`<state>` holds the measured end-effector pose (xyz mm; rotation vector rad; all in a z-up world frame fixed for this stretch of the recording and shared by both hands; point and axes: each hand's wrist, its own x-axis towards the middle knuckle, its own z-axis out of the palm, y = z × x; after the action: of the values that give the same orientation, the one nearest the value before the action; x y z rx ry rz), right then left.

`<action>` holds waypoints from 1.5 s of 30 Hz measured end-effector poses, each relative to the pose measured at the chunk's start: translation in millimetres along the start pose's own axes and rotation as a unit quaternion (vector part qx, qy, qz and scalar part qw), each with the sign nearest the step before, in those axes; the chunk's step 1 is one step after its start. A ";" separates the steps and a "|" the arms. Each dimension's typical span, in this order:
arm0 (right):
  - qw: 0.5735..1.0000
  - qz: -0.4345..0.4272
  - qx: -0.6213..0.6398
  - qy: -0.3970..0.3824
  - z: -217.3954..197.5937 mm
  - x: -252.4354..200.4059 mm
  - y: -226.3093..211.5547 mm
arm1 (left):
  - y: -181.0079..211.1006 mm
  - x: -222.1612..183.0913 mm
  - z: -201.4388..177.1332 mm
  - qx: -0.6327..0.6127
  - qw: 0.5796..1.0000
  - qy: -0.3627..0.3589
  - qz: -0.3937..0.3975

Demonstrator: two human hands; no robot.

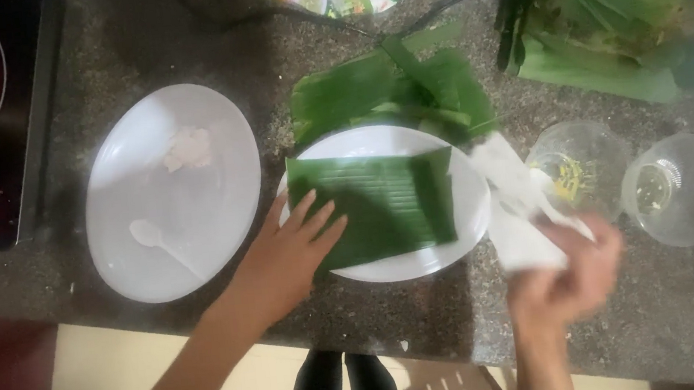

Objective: The person is cleaning banana leaves by wiping them with a white cloth on a plate.

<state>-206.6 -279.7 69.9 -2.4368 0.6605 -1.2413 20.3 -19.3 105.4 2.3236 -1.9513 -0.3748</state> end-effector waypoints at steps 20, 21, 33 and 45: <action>0.859 0.487 0.155 -0.015 -49.9 -93.0 -72.1 | -39.5 100.4 67.6 0.020 0.984 0.175 -0.008; 0.859 0.487 0.155 -0.015 -51.3 -89.7 -72.2 | -40.4 96.5 67.6 0.020 0.984 0.175 -0.009; 0.846 0.509 0.136 0.083 -62.8 -93.5 -53.4 | 51.2 16.2 -48.9 -0.023 0.995 -0.097 0.027; 0.962 0.234 0.140 -0.028 2.7 -29.8 -90.7 | 15.5 38.8 66.2 0.030 0.991 0.083 -0.101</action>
<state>-196.6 -187.4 92.1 -1.9283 0.9106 -0.9895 -4.3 -54.0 39.7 2.5087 -1.6809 -0.1323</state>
